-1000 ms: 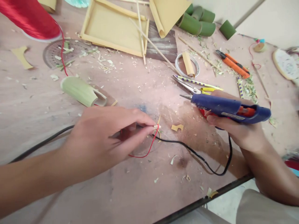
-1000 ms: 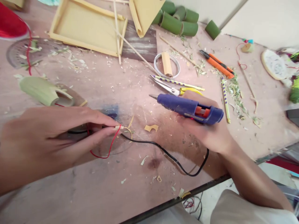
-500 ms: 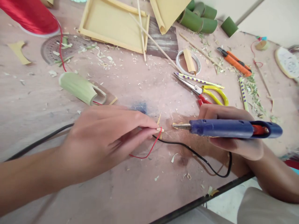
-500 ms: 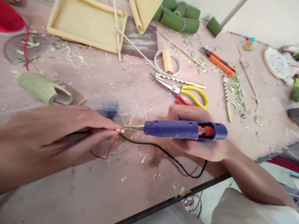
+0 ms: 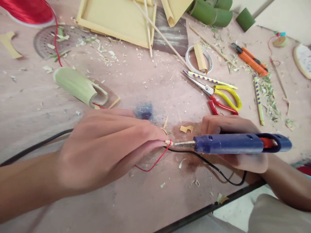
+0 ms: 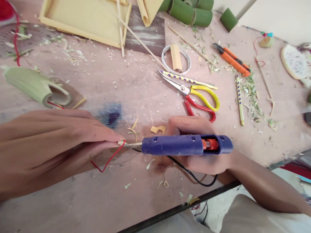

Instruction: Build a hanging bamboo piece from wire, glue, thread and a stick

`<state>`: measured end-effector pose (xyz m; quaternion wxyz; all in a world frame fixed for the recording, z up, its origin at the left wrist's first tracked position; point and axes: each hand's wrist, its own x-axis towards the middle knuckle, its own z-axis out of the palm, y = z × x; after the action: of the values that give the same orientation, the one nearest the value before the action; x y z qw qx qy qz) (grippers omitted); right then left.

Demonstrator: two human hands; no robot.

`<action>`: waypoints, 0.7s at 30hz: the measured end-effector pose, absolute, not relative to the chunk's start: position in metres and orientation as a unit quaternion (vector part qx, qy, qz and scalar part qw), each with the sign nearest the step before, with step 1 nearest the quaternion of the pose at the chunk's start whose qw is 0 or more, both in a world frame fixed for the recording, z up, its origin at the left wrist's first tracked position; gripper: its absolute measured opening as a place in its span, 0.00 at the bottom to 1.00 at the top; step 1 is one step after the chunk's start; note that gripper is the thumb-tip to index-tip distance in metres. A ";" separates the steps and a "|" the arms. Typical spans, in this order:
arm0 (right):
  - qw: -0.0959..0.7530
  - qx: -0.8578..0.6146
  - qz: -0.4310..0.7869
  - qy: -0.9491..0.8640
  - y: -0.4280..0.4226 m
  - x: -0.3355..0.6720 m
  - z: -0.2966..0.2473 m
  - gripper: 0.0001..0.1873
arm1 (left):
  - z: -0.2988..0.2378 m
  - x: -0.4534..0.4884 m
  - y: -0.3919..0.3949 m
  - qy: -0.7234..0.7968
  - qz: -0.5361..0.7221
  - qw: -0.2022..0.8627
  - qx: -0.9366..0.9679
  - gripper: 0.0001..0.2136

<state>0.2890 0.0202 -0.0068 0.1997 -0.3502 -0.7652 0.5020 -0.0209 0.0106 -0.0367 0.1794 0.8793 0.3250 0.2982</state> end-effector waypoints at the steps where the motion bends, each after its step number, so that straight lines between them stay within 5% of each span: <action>1: 0.194 -0.353 0.506 -0.762 0.020 0.289 -0.007 0.12 | -0.038 -0.021 0.011 0.312 0.312 0.184 0.878 0.10; 13: 0.201 -0.373 0.507 -0.750 0.017 0.280 -0.003 0.20 | -0.034 -0.026 0.009 0.296 0.304 0.176 0.888 0.09; 21: 0.181 -0.364 0.526 -0.747 0.019 0.284 -0.003 0.15 | -0.030 -0.024 0.007 0.319 0.296 0.174 0.884 0.08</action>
<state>0.2838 0.0191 -0.0031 0.1814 -0.3638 -0.7473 0.5256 -0.0235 0.0066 -0.0299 0.1739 0.8836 0.3188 0.2957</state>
